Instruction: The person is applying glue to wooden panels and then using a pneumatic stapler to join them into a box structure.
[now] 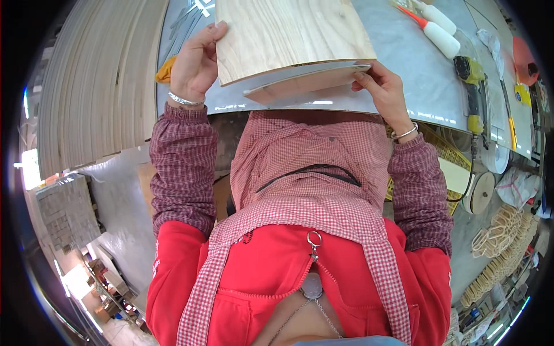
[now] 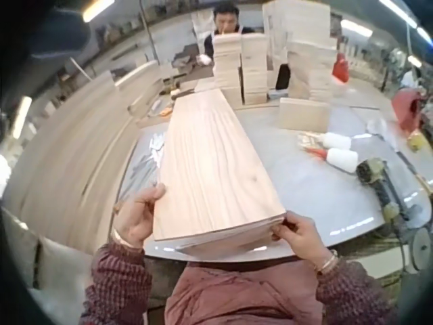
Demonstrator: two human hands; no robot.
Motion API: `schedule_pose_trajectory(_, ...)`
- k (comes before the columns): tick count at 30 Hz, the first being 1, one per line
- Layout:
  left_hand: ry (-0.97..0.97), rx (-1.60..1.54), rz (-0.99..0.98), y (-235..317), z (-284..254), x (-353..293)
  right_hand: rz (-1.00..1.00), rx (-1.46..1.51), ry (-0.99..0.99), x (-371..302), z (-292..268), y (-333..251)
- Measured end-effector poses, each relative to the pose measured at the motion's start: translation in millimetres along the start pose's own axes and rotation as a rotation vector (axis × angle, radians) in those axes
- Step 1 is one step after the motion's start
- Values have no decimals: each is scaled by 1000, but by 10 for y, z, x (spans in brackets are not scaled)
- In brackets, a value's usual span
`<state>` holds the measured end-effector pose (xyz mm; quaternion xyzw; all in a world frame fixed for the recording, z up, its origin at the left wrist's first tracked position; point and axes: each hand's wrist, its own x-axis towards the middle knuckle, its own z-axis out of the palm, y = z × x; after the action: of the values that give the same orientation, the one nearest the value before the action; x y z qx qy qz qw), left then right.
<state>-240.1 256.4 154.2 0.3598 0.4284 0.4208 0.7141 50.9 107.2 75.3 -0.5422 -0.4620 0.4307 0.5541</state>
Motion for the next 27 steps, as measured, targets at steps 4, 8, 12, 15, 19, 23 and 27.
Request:
schedule_pose_trajectory(4,-9,-2,5,-118,2,1,14,-13,-2,-3,23,-4)
schedule_pose_trajectory(8,-12,8,17,-185,25,1,33,-5,11,3,41,-17)
schedule_pose_trajectory(12,7,8,9,-234,67,-20,35,-6,-6,-3,38,-32)
schedule_pose_trajectory(15,-1,9,11,-283,13,5,34,5,-16,-1,31,-47)
schedule_pose_trajectory(19,-15,13,12,-320,-47,46,35,17,-24,-3,29,-55)
schedule_pose_trajectory(23,-29,25,14,-331,-71,58,36,21,-22,-5,34,-55)
schedule_pose_trajectory(27,0,39,41,-359,2,14,41,3,-45,-18,4,-44)
